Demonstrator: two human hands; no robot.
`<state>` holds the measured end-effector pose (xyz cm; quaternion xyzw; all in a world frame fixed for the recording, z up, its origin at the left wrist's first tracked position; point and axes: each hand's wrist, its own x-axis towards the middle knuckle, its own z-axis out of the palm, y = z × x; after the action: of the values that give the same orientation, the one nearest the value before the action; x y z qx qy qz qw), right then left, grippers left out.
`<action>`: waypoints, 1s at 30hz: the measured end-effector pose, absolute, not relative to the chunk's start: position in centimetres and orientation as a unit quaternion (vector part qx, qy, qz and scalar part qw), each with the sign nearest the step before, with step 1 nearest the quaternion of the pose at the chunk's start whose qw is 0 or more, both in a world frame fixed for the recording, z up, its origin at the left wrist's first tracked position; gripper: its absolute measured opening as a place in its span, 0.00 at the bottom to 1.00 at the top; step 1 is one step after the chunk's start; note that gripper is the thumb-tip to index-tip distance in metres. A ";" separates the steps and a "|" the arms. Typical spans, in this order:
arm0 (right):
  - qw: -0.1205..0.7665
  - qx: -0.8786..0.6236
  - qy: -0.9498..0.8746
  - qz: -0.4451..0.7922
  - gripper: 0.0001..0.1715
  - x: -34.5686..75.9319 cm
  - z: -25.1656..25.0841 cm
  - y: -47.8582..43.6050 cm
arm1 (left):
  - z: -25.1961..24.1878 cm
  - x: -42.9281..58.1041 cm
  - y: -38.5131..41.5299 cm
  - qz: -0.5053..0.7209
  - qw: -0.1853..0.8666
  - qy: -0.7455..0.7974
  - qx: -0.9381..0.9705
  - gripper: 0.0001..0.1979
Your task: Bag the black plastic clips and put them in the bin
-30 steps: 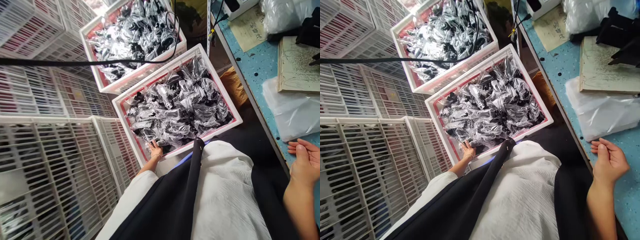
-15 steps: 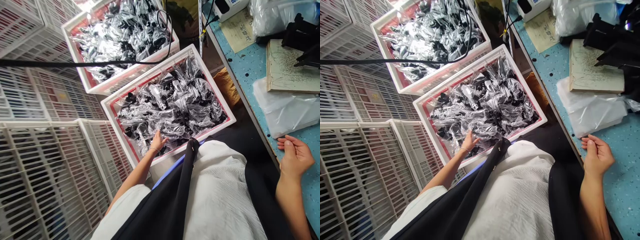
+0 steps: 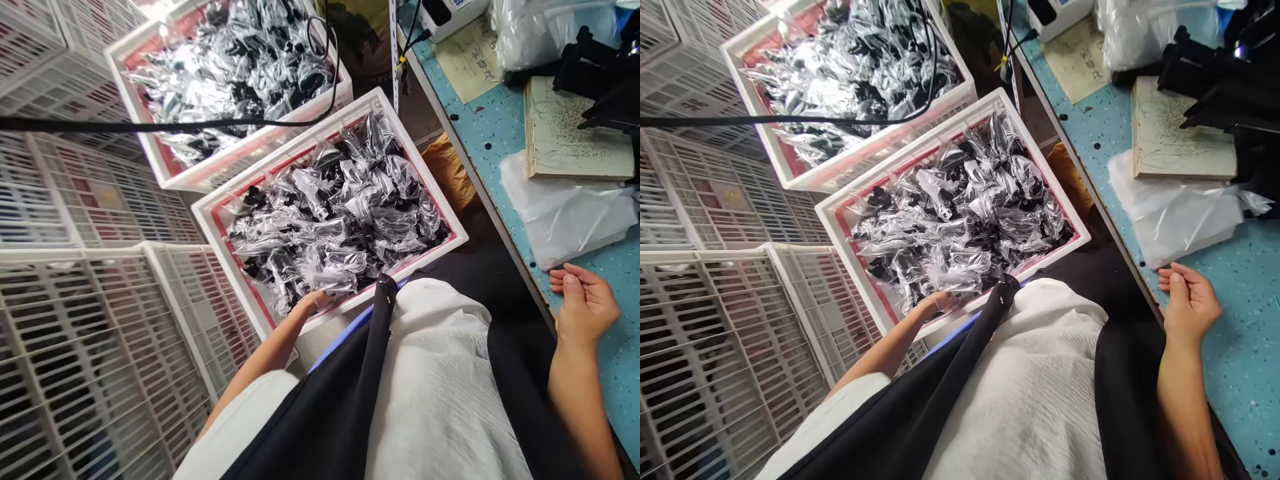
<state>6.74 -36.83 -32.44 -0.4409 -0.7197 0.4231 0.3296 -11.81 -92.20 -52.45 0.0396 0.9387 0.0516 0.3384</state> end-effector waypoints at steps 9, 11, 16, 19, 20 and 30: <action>0.332 -0.443 -0.718 0.422 0.16 6.6 -32.3 -36.9 | -54.4 -11.0 -90.3 -0.026 0.322 0.939 0.116 0.41; 0.333 -0.445 -0.715 0.424 0.16 6.6 -32.3 -36.9 | -54.9 -11.1 -91.0 -0.031 0.339 0.935 0.101 0.42; 0.333 -0.447 -0.711 0.428 0.17 6.8 -32.5 -36.7 | -54.8 -12.7 -88.9 -0.002 0.303 0.941 0.151 0.42; 0.333 -0.447 -0.714 0.425 0.18 7.0 -32.7 -36.5 | -55.4 -13.6 -84.8 0.027 0.275 0.946 0.168 0.38; 0.332 -0.447 -0.714 0.424 0.18 7.1 -32.8 -36.4 | -55.5 -14.0 -83.8 0.037 0.278 0.946 0.165 0.38; 0.329 -0.448 -0.716 0.424 0.18 7.2 -32.9 -36.5 | -54.2 -21.8 -80.9 0.109 0.216 0.965 0.098 0.42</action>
<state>7.24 -36.46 -32.90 -0.4478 -0.7156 0.4235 0.3287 -21.80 -80.90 -54.19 0.0977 0.9654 0.1087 0.2161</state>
